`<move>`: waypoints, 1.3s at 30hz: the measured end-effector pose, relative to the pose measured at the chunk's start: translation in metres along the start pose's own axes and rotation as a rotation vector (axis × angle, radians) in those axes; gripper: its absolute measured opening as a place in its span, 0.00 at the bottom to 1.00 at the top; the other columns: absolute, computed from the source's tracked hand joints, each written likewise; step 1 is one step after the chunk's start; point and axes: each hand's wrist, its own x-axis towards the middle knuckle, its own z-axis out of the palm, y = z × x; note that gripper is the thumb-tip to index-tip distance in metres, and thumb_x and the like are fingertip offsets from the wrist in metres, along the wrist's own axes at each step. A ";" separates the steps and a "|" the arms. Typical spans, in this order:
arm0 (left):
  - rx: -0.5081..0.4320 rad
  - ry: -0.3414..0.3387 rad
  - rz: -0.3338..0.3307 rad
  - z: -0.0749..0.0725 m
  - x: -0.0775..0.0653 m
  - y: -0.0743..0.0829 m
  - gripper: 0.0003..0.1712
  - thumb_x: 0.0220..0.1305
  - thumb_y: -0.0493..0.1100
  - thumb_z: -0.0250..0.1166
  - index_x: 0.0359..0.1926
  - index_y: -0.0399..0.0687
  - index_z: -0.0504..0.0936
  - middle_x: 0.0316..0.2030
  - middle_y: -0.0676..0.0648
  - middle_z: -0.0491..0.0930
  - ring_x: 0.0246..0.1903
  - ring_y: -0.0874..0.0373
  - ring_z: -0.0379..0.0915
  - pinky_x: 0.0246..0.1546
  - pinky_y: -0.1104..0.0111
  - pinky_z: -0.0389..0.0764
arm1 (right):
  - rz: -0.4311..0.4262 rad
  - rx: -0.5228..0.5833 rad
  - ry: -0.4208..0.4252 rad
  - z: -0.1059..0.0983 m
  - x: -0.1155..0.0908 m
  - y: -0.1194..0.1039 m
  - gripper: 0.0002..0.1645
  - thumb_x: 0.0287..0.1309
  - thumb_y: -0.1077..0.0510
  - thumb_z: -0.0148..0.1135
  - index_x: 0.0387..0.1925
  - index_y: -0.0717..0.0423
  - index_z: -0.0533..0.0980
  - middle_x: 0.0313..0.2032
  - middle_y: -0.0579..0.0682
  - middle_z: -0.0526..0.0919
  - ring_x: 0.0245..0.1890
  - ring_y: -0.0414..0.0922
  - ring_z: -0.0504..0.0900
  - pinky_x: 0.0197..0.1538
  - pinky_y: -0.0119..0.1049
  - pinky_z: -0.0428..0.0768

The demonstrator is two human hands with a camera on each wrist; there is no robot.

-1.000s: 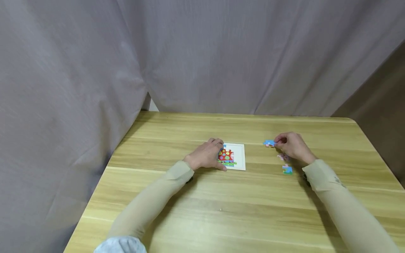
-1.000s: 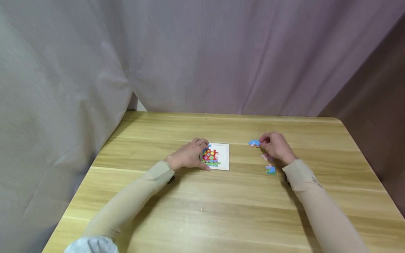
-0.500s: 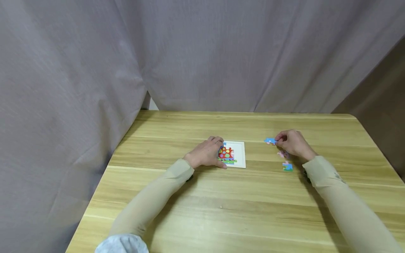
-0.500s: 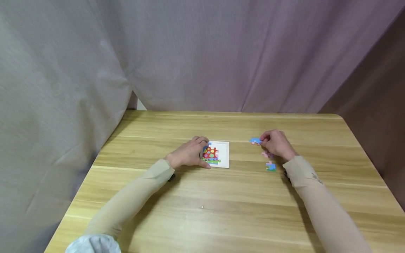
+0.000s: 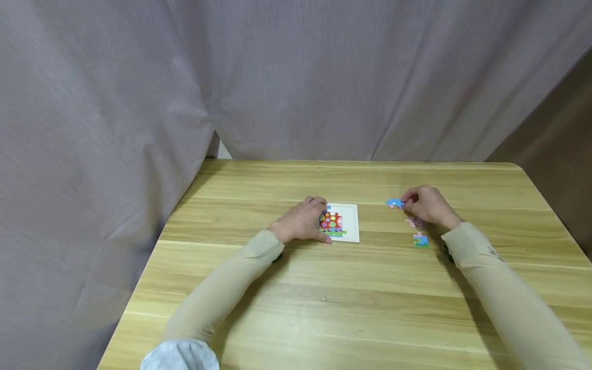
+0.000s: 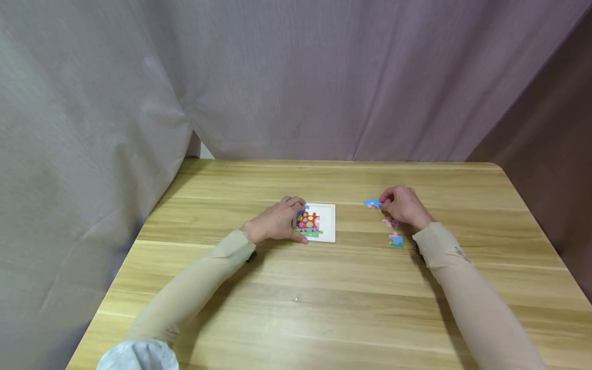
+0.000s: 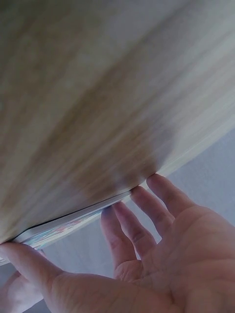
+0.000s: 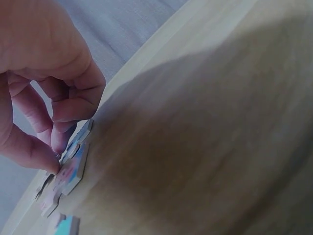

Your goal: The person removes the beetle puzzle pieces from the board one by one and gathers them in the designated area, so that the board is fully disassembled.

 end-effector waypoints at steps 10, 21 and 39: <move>0.008 -0.005 -0.007 -0.001 -0.001 0.001 0.54 0.58 0.71 0.80 0.74 0.43 0.77 0.80 0.47 0.68 0.80 0.46 0.64 0.79 0.56 0.76 | 0.000 -0.024 -0.014 -0.002 0.002 -0.002 0.10 0.72 0.63 0.65 0.46 0.68 0.84 0.36 0.57 0.87 0.33 0.44 0.79 0.38 0.32 0.77; -0.006 -0.012 -0.015 -0.002 -0.001 0.002 0.54 0.58 0.71 0.80 0.74 0.43 0.77 0.80 0.47 0.68 0.81 0.46 0.63 0.79 0.56 0.76 | 0.015 -0.026 0.003 -0.005 -0.002 -0.005 0.14 0.76 0.58 0.62 0.52 0.66 0.84 0.44 0.60 0.88 0.41 0.48 0.80 0.45 0.35 0.78; 0.023 -0.019 -0.009 -0.003 0.001 0.000 0.54 0.58 0.72 0.79 0.74 0.44 0.77 0.80 0.48 0.67 0.80 0.46 0.63 0.79 0.58 0.75 | -0.125 0.016 0.048 0.031 -0.005 -0.066 0.18 0.74 0.60 0.66 0.56 0.70 0.84 0.42 0.58 0.88 0.40 0.47 0.80 0.43 0.32 0.77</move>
